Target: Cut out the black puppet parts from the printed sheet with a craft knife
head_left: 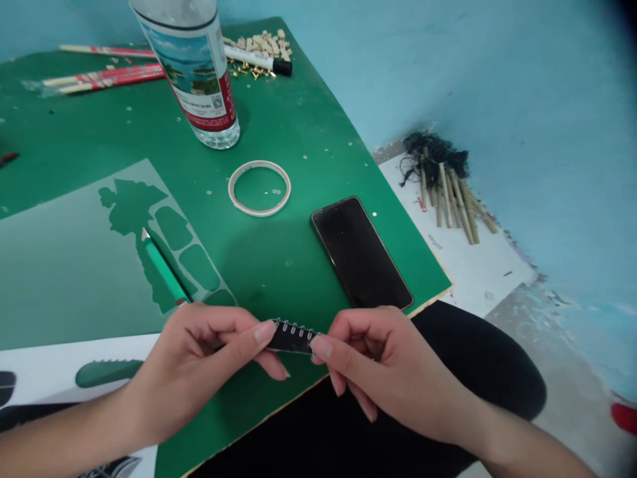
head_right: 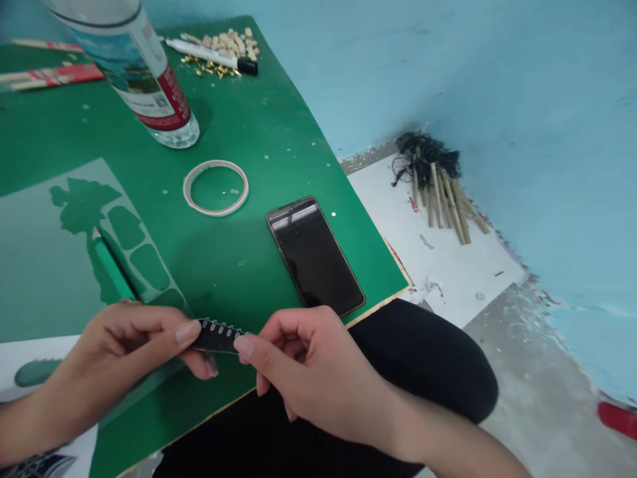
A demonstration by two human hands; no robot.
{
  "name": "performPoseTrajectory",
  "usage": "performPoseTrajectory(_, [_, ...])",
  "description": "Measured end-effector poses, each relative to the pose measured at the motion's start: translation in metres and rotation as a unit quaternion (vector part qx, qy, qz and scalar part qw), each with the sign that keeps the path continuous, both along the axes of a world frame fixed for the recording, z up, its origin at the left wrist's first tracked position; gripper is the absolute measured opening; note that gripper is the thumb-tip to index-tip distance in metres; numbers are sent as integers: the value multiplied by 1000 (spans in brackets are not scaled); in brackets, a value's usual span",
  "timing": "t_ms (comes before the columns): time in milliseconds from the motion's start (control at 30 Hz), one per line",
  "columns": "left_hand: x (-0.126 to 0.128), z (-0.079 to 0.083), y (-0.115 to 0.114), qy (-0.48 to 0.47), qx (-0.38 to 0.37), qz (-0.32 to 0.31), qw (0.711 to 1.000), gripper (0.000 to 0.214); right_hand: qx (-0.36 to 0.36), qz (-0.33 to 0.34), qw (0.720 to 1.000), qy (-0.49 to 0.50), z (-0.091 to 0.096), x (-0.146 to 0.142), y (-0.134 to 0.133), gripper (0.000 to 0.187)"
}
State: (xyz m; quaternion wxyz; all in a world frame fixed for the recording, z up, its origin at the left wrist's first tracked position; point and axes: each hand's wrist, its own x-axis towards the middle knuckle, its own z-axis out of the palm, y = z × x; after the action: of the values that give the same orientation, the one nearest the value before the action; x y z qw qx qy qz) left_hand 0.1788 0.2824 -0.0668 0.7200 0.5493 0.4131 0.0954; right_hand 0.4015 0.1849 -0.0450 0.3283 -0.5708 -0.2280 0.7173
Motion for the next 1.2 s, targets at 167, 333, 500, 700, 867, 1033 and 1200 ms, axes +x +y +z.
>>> performPoseTrajectory(167, [0,2,1,-23,9,-8,1000,41,6,-9,1000,-2,-1,1,-1,34])
performPoseTrajectory(333, [-2,5,-5,-60,30,-21,998,36,19,0,1000,-25,-2,-1,-4,35])
performPoseTrajectory(500, [7,5,-11,-43,102,-24,994,6,59,18,996,-70,-8,-8,-7,35])
performPoseTrajectory(700, [7,3,-5,-35,47,-47,997,21,119,35,986,-111,-13,-12,-13,34])
performPoseTrajectory(867, [4,5,1,-28,31,-70,997,41,75,31,994,-76,-16,-17,-17,34])
performPoseTrajectory(1033, [4,7,3,-77,-8,-88,993,40,69,17,995,-71,-16,-20,-18,37])
performPoseTrajectory(1200, [3,9,5,-109,-32,-108,988,40,82,22,992,-92,-13,-21,-17,43])
